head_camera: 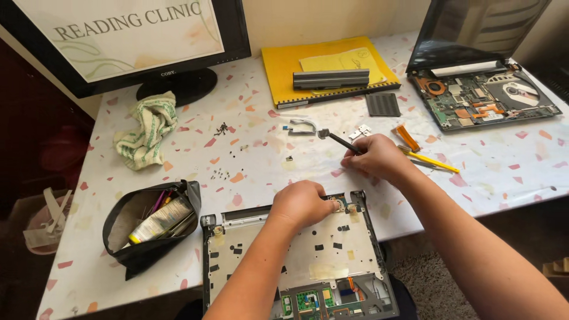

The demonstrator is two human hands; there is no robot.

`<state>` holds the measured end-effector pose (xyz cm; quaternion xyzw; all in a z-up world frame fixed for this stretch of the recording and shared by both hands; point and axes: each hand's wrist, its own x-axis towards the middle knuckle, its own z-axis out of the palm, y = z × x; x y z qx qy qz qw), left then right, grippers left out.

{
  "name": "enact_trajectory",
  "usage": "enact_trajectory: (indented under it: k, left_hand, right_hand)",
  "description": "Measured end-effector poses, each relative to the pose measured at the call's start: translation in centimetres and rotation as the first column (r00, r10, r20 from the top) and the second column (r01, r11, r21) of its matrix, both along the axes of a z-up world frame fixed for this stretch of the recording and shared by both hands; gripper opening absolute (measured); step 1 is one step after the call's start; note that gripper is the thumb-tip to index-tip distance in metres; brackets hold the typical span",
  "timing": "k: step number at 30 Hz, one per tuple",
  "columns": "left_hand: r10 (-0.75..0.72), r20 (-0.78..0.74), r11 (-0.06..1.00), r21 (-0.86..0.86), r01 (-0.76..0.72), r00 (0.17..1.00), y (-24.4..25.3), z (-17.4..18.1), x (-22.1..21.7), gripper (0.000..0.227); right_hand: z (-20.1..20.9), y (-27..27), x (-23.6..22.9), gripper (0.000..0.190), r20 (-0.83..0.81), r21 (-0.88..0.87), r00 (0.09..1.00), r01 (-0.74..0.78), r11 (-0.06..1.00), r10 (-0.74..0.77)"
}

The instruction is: The person removes and handles various internal electronic components from a laptop chassis by hand and using a screwdriver.

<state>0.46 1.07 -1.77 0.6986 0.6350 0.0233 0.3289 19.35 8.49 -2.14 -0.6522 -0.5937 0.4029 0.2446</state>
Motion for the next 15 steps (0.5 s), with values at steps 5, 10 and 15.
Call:
enact_trajectory:
  k: [5, 10, 15]
  left_hand:
    - [0.013, 0.007, 1.0, -0.018, -0.012, 1.0, 0.0, -0.1, 0.1, 0.039]
    - [0.013, -0.006, 1.0, -0.028, -0.013, 1.0, 0.0, 0.0, 0.2, 0.039]
    - [0.016, -0.007, 1.0, -0.018, -0.016, 1.0, 0.0, 0.0, 0.2, 0.039]
  right_hand:
    - [-3.2, 2.7, 2.3, 0.026, -0.34, -0.034, 0.936, 0.078, 0.996, -0.085]
    - [-1.2, 0.1, 2.2, 0.024, -0.596, 0.154, 0.797, 0.232, 0.96, -0.097]
    - [-2.1, -1.4, 2.1, 0.034, -0.71, 0.164, 0.703, 0.226, 0.96, -0.044]
